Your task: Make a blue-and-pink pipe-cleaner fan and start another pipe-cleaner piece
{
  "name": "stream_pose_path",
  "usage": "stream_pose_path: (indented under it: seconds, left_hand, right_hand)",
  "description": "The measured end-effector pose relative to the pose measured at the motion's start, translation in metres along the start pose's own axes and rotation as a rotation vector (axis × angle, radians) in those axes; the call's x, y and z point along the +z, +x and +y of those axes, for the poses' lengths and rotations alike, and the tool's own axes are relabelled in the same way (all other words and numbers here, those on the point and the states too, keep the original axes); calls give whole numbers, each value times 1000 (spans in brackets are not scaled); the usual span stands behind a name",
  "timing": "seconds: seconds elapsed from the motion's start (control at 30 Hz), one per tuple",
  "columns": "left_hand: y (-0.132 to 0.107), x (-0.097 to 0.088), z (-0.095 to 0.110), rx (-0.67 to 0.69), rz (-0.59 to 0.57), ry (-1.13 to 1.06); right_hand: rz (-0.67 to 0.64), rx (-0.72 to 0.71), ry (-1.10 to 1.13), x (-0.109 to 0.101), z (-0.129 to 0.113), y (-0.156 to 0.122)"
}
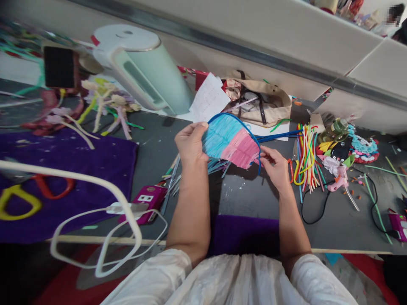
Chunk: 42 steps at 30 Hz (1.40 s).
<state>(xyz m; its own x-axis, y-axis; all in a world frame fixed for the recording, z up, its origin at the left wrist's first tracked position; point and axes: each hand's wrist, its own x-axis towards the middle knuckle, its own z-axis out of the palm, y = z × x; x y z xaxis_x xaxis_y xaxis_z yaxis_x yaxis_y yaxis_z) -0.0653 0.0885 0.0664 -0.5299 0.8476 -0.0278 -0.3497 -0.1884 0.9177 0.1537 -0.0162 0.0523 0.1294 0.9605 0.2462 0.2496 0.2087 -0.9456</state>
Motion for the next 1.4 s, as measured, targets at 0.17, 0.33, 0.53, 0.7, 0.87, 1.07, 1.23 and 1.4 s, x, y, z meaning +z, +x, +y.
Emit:
stream_pose_path:
  seconds: [0.17,0.33,0.53,0.7,0.87,1.07,1.23,1.4]
  left_hand:
    - [3,-3,-2,-7,15,-3]
    - [5,-6,-4,-12,20,5]
    - [8,-6,-3,-23,55,-22]
    - [7,-5,-3,-29,44,-68]
    - [5,-4,-1,-14,50,-11]
    - [1,-2,4,16,56,16]
    - [-9,4,6,15,-5,29]
    - [-16,9,10,18,-55,4]
  right_hand:
    - [19,54,40,6,-1,-2]
    - [6,61,37,7,0,-2]
    - [-6,3,55,6,-5,-1]
    - [-9,-36,1,7,-9,-3]
    - [-11,-87,-68,8,-6,-4]
    - [66,-129,-128,10,-5,-3]
    - [168,-15,-151,8,-9,-2]
    - [182,15,-195,-1,-7,0]
